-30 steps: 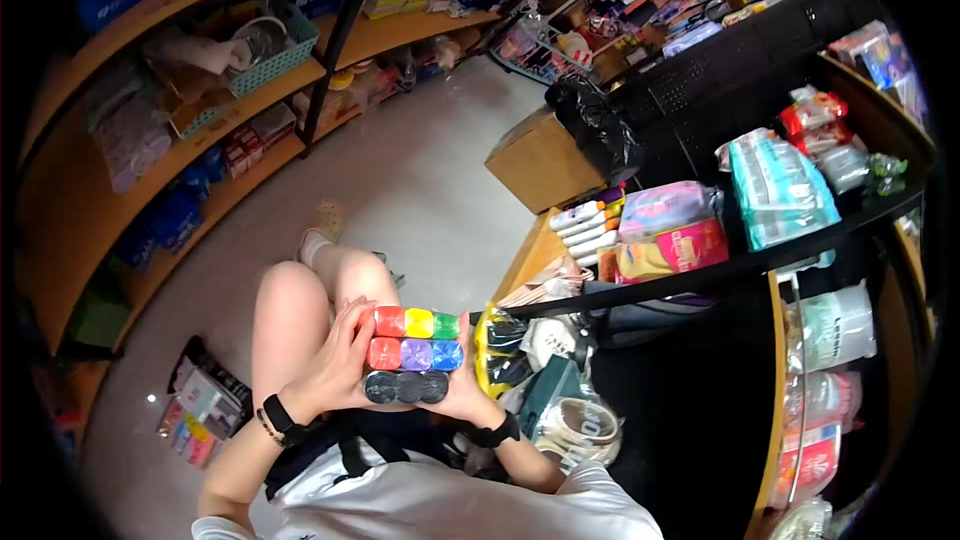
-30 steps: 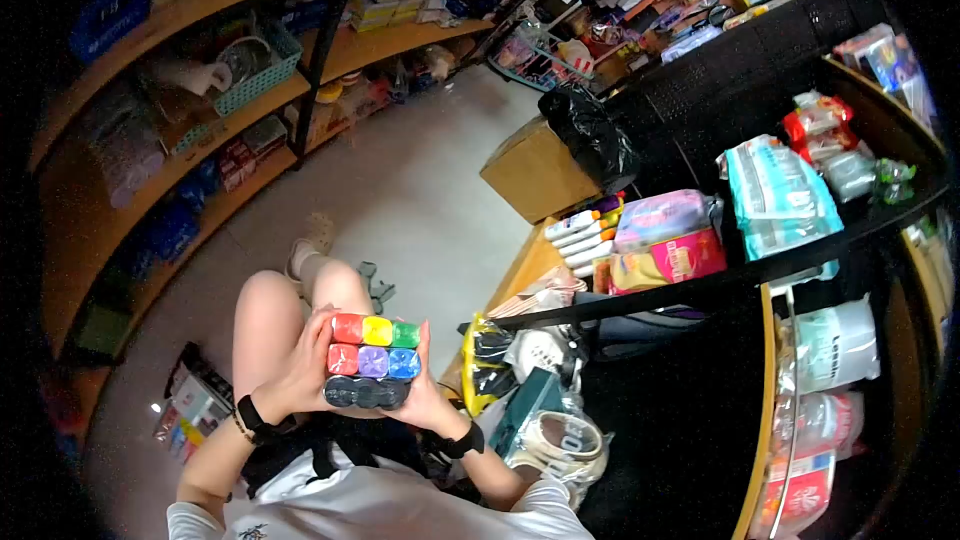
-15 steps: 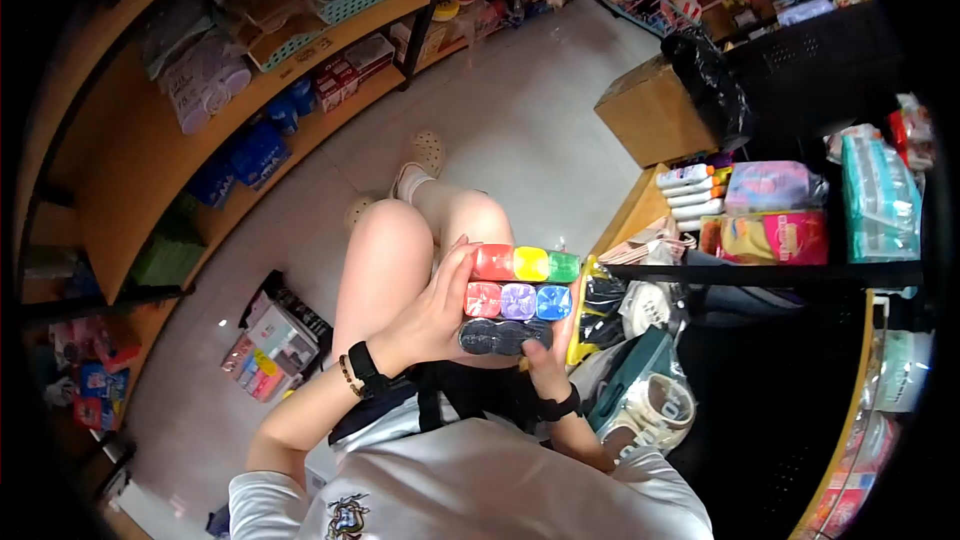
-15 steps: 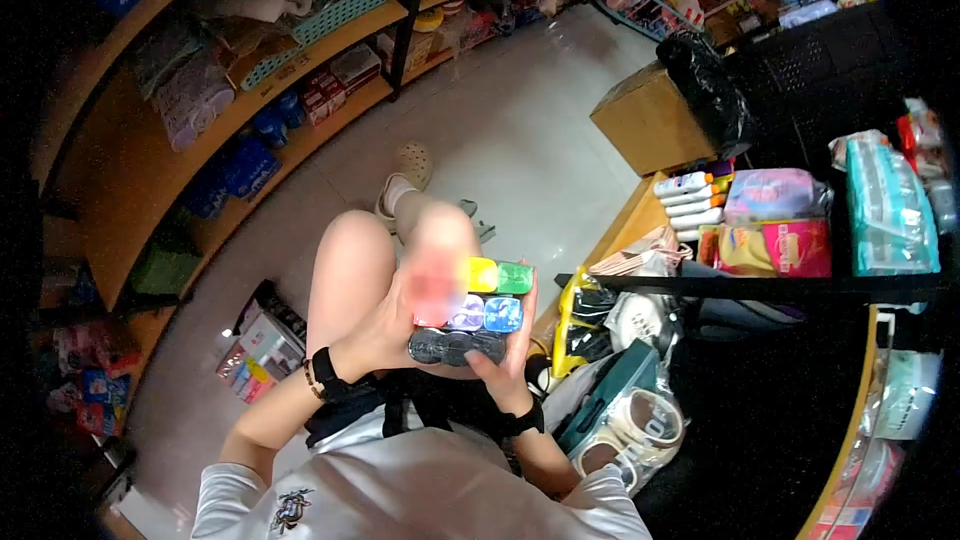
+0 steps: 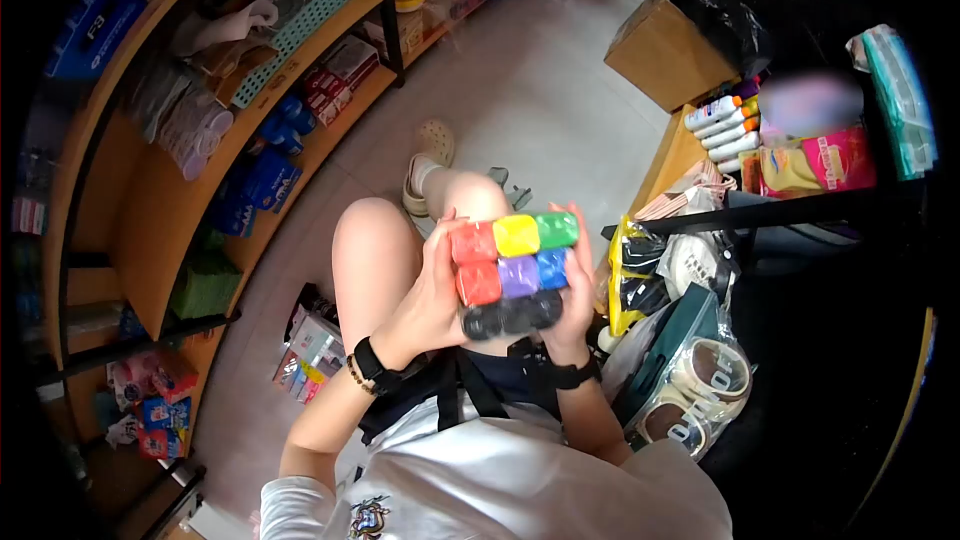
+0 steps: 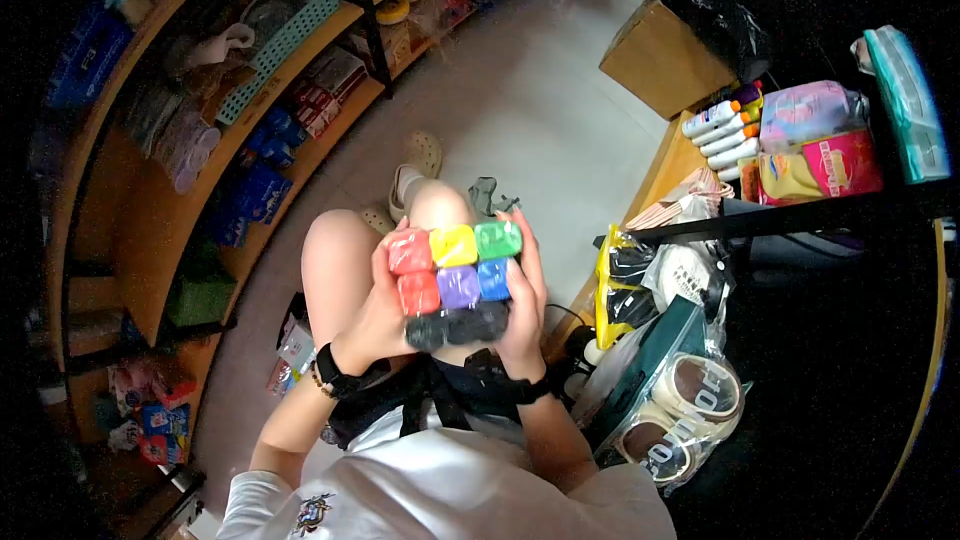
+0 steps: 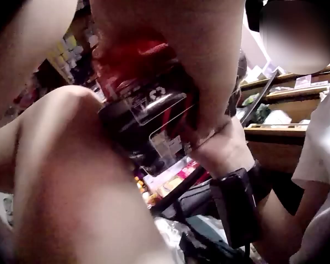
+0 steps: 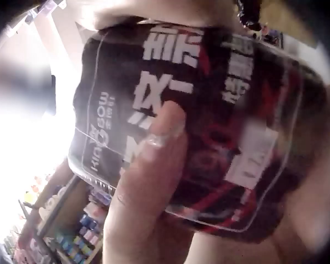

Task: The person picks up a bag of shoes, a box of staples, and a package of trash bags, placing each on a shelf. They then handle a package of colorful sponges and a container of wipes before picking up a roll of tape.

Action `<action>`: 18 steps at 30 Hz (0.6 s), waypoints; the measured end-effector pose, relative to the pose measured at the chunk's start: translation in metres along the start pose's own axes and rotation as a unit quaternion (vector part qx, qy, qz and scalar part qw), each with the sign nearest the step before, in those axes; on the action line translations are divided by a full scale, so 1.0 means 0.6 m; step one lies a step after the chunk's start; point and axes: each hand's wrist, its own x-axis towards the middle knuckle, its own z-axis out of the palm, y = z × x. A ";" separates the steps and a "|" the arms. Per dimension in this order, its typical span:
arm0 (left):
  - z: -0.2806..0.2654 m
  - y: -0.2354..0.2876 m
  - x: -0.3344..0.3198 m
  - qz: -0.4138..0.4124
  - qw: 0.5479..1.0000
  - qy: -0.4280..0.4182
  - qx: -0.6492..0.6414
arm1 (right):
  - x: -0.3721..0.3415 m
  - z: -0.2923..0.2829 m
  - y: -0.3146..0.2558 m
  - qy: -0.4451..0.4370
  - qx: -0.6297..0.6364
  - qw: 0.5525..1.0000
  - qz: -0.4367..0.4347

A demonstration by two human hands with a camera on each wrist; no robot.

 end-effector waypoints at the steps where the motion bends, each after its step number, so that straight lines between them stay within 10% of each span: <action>1: 0.008 -0.010 -0.004 -0.024 1.000 -0.011 0.000 | 0.005 -0.008 0.022 -0.005 0.033 0.999 -0.013; 18: 0.011 -0.026 -0.004 -0.106 0.994 -0.030 -0.027 | 0.001 -0.014 0.035 0.006 0.028 0.999 -0.043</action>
